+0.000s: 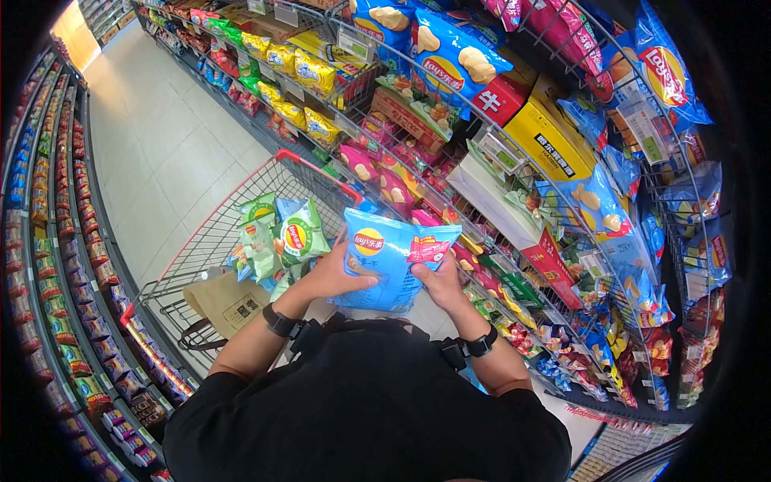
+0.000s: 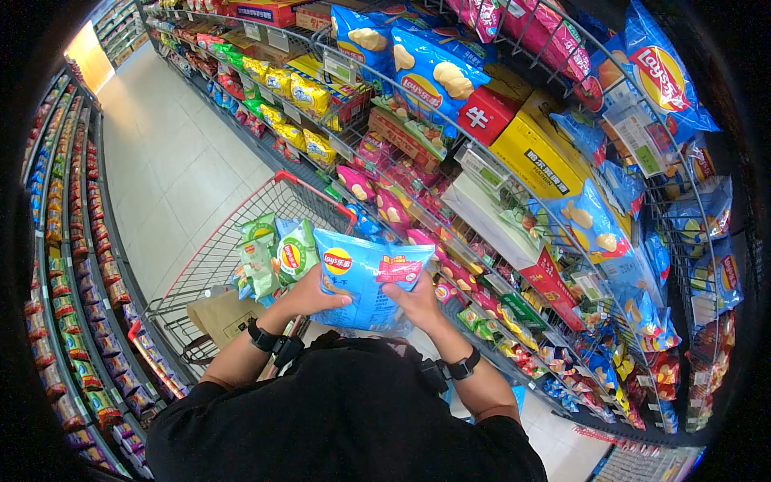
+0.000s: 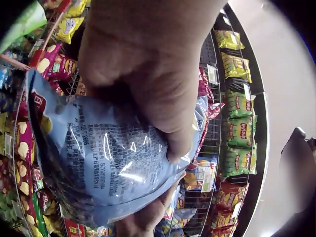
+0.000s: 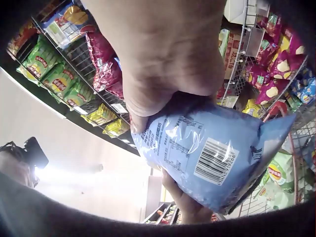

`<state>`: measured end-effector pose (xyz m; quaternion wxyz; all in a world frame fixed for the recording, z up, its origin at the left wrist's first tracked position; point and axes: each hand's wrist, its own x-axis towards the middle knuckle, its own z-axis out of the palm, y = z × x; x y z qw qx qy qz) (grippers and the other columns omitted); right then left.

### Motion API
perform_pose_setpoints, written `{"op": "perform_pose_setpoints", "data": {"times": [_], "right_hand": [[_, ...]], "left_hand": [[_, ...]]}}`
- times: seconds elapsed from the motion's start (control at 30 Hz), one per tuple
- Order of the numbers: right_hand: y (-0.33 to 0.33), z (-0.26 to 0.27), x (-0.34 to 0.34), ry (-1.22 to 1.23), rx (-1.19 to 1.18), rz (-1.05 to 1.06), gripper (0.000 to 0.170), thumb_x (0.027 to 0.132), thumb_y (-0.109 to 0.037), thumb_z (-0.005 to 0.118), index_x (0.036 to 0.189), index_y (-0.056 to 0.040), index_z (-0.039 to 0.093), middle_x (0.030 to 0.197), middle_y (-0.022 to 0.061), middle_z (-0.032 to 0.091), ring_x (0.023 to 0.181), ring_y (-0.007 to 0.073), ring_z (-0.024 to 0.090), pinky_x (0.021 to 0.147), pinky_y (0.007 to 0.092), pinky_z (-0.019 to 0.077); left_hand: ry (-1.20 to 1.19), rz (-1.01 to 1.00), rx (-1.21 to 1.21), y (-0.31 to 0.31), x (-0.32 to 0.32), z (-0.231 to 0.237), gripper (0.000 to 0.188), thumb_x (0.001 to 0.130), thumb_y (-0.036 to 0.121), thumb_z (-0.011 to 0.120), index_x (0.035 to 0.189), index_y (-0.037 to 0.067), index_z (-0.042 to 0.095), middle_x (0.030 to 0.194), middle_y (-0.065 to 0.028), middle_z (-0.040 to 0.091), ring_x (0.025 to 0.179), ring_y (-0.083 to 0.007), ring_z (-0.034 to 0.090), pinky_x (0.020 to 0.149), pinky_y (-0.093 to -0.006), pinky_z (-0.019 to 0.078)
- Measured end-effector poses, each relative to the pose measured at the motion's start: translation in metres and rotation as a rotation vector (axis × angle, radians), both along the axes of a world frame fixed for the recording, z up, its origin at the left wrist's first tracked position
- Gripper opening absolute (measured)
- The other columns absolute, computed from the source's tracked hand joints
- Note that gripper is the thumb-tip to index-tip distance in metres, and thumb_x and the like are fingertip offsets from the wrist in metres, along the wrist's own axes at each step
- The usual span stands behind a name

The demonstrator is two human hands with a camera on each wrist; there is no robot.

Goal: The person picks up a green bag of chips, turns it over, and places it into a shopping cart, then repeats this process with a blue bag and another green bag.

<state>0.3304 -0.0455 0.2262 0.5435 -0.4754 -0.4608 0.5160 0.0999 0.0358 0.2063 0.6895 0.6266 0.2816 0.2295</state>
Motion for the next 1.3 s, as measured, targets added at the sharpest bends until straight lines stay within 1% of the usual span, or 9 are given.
{"op": "perform_pose_setpoints", "data": {"times": [0.2, 0.3, 0.4, 0.5, 0.57, 0.63, 0.8, 0.9, 1.3], "right_hand": [[-0.003, -0.027, -0.002, 0.087, -0.036, 0.059, 0.063, 0.081, -0.036, 0.077, 0.125, -0.0012, 0.048, 0.116, 0.0092, 0.059, 0.108, 0.0181, 0.055, 0.095, 0.0348, 0.0443], [-0.007, -0.022, -0.012, 0.117, -0.139, 0.094, 0.058, 0.083, -0.031, 0.075, 0.125, -0.0002, 0.048, 0.116, 0.0101, 0.059, 0.107, 0.0184, 0.056, 0.094, 0.0339, 0.0459], [-0.003, -0.020, -0.011, 0.101, -0.261, 0.029, 0.054, 0.085, -0.027, 0.072, 0.125, 0.0009, 0.047, 0.116, 0.0107, 0.059, 0.104, 0.0177, 0.058, 0.090, 0.0322, 0.0483], [-0.001, -0.027, -0.011, 0.158, -0.240, -0.036, 0.049, 0.088, -0.024, 0.069, 0.125, 0.0012, 0.047, 0.115, 0.0112, 0.060, 0.101, 0.0173, 0.060, 0.087, 0.0313, 0.0501], [-0.001, -0.024, -0.011, 0.275, -0.297, -0.065, 0.048, 0.090, -0.024, 0.067, 0.125, 0.0011, 0.047, 0.116, 0.0116, 0.059, 0.102, 0.0178, 0.059, 0.088, 0.0322, 0.0497], [0.000, -0.023, -0.011, 0.351, -0.342, -0.055, 0.048, 0.091, -0.025, 0.065, 0.127, 0.0009, 0.045, 0.118, 0.0119, 0.058, 0.104, 0.0183, 0.059, 0.090, 0.0328, 0.0491], [-0.001, -0.025, -0.009, 0.442, -0.417, 0.044, 0.056, 0.094, -0.029, 0.060, 0.135, 0.0007, 0.037, 0.125, 0.0127, 0.054, 0.110, 0.0199, 0.057, 0.094, 0.0332, 0.0471], [-0.002, -0.024, -0.010, 0.440, -0.459, 0.068, 0.058, 0.094, -0.030, 0.060, 0.137, 0.0004, 0.034, 0.126, 0.0130, 0.054, 0.111, 0.0206, 0.057, 0.094, 0.0336, 0.0478], [-0.006, -0.026, -0.012, 0.477, -0.512, 0.064, 0.058, 0.095, -0.030, 0.058, 0.137, 0.0003, 0.034, 0.126, 0.0133, 0.053, 0.110, 0.0212, 0.057, 0.091, 0.0348, 0.0506]], "left_hand": [[-0.132, 0.112, -0.075, -0.003, 0.003, -0.007, 0.073, 0.077, 0.027, 0.078, 0.133, -0.002, 0.040, 0.121, -0.0100, 0.056, 0.110, -0.0177, 0.055, 0.096, -0.0342, 0.0448], [-0.135, 0.197, -0.271, -0.004, 0.004, 0.003, 0.075, 0.081, 0.022, 0.073, 0.139, 0.000, 0.031, 0.126, -0.0107, 0.053, 0.117, -0.0201, 0.050, 0.103, -0.0353, 0.0391], [-0.103, 0.259, -0.236, -0.005, 0.007, -0.002, 0.073, 0.084, 0.023, 0.071, 0.140, -0.001, 0.031, 0.135, -0.0135, 0.046, 0.124, -0.0225, 0.045, 0.105, -0.0369, 0.0363], [-0.189, 0.230, -0.180, -0.005, 0.010, -0.013, 0.074, 0.085, 0.024, 0.069, 0.141, -0.001, 0.029, 0.143, -0.0155, 0.038, 0.131, -0.0246, 0.038, 0.108, -0.0375, 0.0332], [0.016, 0.112, 0.034, 0.002, 0.007, -0.028, 0.082, 0.086, 0.030, 0.068, 0.145, -0.001, 0.020, 0.139, -0.0156, 0.042, 0.125, -0.0227, 0.044, 0.104, -0.0351, 0.0368], [0.115, 0.067, 0.103, 0.002, 0.005, -0.032, 0.085, 0.088, 0.032, 0.067, 0.147, -0.002, 0.016, 0.136, -0.0158, 0.045, 0.121, -0.0217, 0.048, 0.101, -0.0338, 0.0398], [-0.095, 0.201, -0.320, -0.006, 0.010, -0.020, 0.076, 0.089, 0.031, 0.065, 0.143, -0.002, 0.023, 0.129, -0.0156, 0.051, 0.113, -0.0211, 0.055, 0.094, -0.0326, 0.0468], [-0.121, 0.178, -0.505, -0.005, 0.009, -0.016, 0.091, 0.088, 0.022, 0.065, 0.153, 0.009, 0.004, 0.147, -0.0160, 0.033, 0.131, -0.0233, 0.038, 0.106, -0.0347, 0.0341], [-0.162, 0.139, -0.532, -0.006, 0.009, -0.022, 0.092, 0.087, 0.024, 0.066, 0.152, 0.008, 0.002, 0.148, -0.0165, 0.030, 0.133, -0.0244, 0.035, 0.108, -0.0354, 0.0314]]}}
